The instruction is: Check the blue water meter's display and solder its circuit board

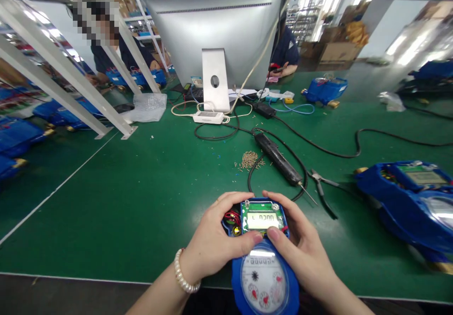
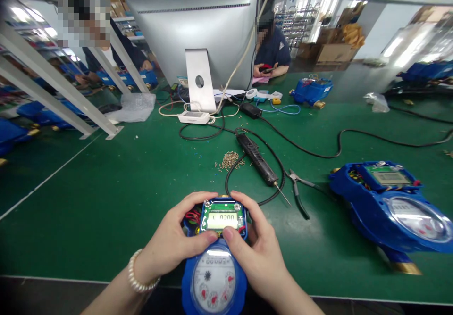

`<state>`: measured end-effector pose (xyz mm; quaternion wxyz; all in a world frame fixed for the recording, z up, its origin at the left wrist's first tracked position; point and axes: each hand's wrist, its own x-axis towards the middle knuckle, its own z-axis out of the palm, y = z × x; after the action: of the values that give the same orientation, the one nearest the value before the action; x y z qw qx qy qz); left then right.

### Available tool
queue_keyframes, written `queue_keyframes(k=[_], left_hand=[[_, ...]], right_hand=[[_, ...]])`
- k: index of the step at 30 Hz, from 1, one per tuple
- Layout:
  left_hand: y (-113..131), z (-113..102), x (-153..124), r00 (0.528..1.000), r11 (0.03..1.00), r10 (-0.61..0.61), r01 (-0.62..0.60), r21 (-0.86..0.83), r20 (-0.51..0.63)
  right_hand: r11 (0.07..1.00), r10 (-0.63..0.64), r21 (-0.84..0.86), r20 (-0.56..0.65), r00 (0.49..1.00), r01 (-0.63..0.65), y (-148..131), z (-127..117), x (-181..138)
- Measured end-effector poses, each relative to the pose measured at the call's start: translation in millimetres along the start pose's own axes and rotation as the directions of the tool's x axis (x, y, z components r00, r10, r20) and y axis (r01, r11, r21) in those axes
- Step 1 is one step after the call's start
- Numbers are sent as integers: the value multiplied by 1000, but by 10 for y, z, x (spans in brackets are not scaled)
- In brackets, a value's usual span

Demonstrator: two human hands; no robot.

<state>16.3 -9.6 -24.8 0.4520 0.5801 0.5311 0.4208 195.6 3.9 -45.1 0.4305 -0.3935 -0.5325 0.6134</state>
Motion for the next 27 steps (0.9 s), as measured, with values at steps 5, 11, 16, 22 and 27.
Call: queue_keyframes(k=[5, 11, 16, 22, 27], left_hand=[[-30, -68, 92, 999, 1000, 0, 1, 28, -33], [-14, -79, 119, 1000, 998, 5, -4, 70, -3], [9, -58, 126, 1000, 998, -12, 11, 66, 5], [21, -66, 124, 1000, 999, -17, 17, 34, 3], [31, -46, 122, 999, 999, -38, 38, 14, -2]], right_hand=[[1000, -20, -22, 113, 993, 22, -68, -75, 160], [736, -145, -653, 105, 984, 179, -416, -474, 768], [571, -155, -820, -152, 976, -37, -275, -622, 1508], [630, -56, -765, -218, 974, -135, -162, -663, 1671], [878, -16, -467, -248, 969, -105, -818, -830, 1337]])
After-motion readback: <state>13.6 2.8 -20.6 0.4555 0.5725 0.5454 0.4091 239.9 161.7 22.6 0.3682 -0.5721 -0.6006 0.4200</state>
